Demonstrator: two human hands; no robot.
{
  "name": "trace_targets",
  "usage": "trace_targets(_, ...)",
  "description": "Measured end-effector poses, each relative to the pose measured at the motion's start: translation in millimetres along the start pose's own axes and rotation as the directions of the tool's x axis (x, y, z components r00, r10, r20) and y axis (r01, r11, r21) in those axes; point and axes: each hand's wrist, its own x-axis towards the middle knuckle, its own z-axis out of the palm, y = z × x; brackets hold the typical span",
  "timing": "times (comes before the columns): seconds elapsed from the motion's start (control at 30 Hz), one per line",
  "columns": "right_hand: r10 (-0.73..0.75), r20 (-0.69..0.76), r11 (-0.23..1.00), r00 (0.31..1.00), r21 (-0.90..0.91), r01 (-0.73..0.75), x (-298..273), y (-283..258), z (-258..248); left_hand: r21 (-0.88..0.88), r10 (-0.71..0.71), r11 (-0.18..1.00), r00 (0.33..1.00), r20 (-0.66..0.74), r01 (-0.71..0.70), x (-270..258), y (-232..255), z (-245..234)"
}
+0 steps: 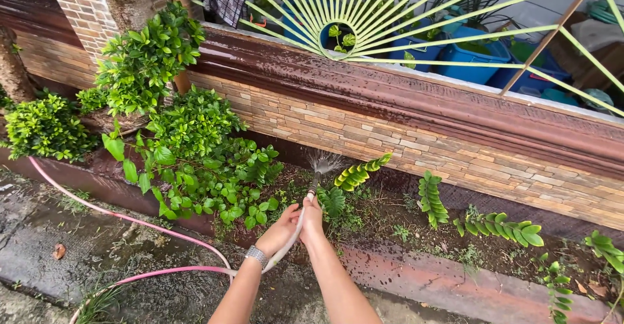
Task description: Watering various potted plants and garden beds along the house exterior using a garden hose.
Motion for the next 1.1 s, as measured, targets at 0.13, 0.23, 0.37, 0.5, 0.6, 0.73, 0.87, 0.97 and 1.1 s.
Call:
trace_targets(0.13, -0.065, 0.069, 0.996, 0.995, -0.055, 0.069, 15.8, 22.9, 23.9, -0.209, -0.038, 0.978, 0.998, -0.046, 0.028, -12.9, 23.7, -19.6)
trace_targets(0.23, -0.103, 0.177, 0.992, 0.979, -0.052, 0.113, 3.3, 31.7, 54.1, -0.130, -0.119, 0.987, 0.973, -0.197, 0.095, -35.8, 54.2, -34.5)
trace_targets(0.37, -0.018, 0.254, 0.965, 0.967, -0.249, 0.083, -18.5, 48.5, 94.4, -0.132, -0.027, 0.991, 0.936, -0.351, -0.021, -42.7, 38.7, -66.0)
trace_targets(0.5, 0.006, 0.400, 0.940, 0.916, -0.314, 0.131, -37.9, 63.7, 127.8, -0.175, 0.070, 0.971, 0.892, -0.446, -0.164, -57.0, 28.4, -95.9)
trace_targets(0.6, 0.083, 0.405, 0.915, 0.911, -0.392, 0.091, -51.1, 73.0, 147.3, -0.157, 0.026, 0.980, 0.853, -0.521, -0.126, -73.9, 32.8, -109.1)
trace_targets(0.73, 0.072, 0.463, 0.890, 0.883, -0.430, 0.153, -48.4, 92.6, 165.1, -0.150, 0.015, 0.981, 0.813, -0.582, -0.126, -90.9, 41.1, -123.1)
trace_targets(0.87, 0.129, 0.511, 0.909, 0.850, -0.403, 0.104, -61.7, 94.1, 181.7, -0.144, -0.018, 0.985, 0.776, -0.630, -0.094, -103.7, 51.5, -133.2)
trace_targets(0.97, 0.133, 0.532, 0.897, 0.836, -0.424, 0.127, -58.7, 101.2, 190.6, -0.142, -0.020, 0.985, 0.767, -0.641, -0.094, -102.9, 46.8, -144.5)
trace_targets(1.1, 0.130, 0.585, 0.947, 0.801, -0.312, 0.075, -34.1, 122.1, 198.5, -0.067, 0.001, 0.996, 0.769, -0.639, -0.057, -101.0, 42.5, -158.2)
